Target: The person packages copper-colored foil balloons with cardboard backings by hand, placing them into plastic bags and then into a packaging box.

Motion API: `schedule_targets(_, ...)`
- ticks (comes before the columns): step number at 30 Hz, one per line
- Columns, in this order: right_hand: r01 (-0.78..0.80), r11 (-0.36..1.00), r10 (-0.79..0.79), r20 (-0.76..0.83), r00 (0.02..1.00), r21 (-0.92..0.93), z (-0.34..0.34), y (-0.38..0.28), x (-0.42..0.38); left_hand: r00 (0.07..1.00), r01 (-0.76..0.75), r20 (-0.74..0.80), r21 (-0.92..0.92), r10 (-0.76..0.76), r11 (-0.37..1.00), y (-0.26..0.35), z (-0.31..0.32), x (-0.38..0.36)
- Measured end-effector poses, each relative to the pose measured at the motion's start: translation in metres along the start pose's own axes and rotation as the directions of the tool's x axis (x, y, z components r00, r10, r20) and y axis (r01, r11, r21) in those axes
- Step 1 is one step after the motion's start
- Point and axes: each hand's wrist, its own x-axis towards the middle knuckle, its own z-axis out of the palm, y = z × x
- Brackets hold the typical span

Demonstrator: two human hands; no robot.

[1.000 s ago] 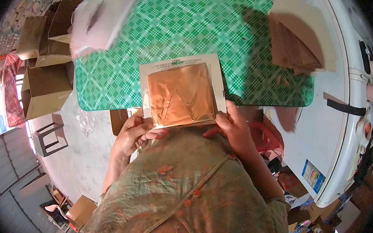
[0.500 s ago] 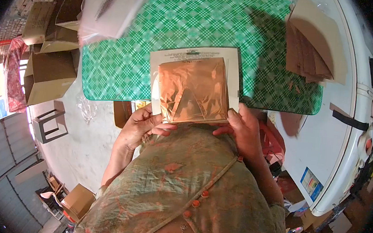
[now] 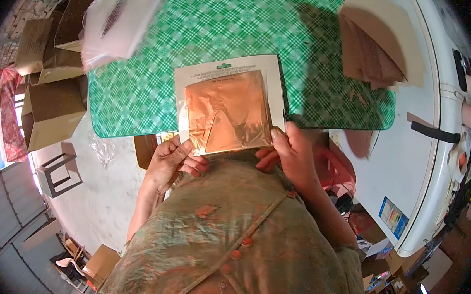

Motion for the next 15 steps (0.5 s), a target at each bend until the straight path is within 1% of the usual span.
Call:
schedule_targets(4,0.024,0.999,-0.024,-0.013,1.0,-0.038,-0.002,0.004,0.003,0.998,0.001,-0.059,-0.003,-0.001,1.0,-0.006,-0.002,0.0)
schedule_targets(7,0.009,0.992,-0.012,-0.023,1.0,-0.128,-0.003,0.001,0.002,0.997,0.008,-0.072,-0.016,-0.009,1.0,-0.004,0.0,-0.002)
schedule_targets(10,-0.088,0.991,0.082,-0.066,0.994,-0.101,0.0,-0.006,-0.002,0.998,0.007,-0.07,-0.038,-0.009,0.999,-0.001,0.001,-0.001)
schedule_targets(13,0.071,0.936,-0.135,-0.167,0.977,-0.344,-0.005,0.008,0.002,0.996,0.001,-0.093,-0.056,-0.006,0.998,-0.001,0.002,0.0)
schedule_targets(14,0.191,0.821,-0.338,-0.188,0.922,-0.538,-0.008,0.009,0.0,0.995,0.008,-0.103,-0.067,-0.015,0.998,0.003,0.005,0.0)
schedule_targets(15,0.275,0.65,-0.529,-0.162,0.833,-0.709,-0.011,0.009,-0.002,0.993,0.015,-0.114,-0.08,-0.024,0.997,0.005,0.007,0.0)
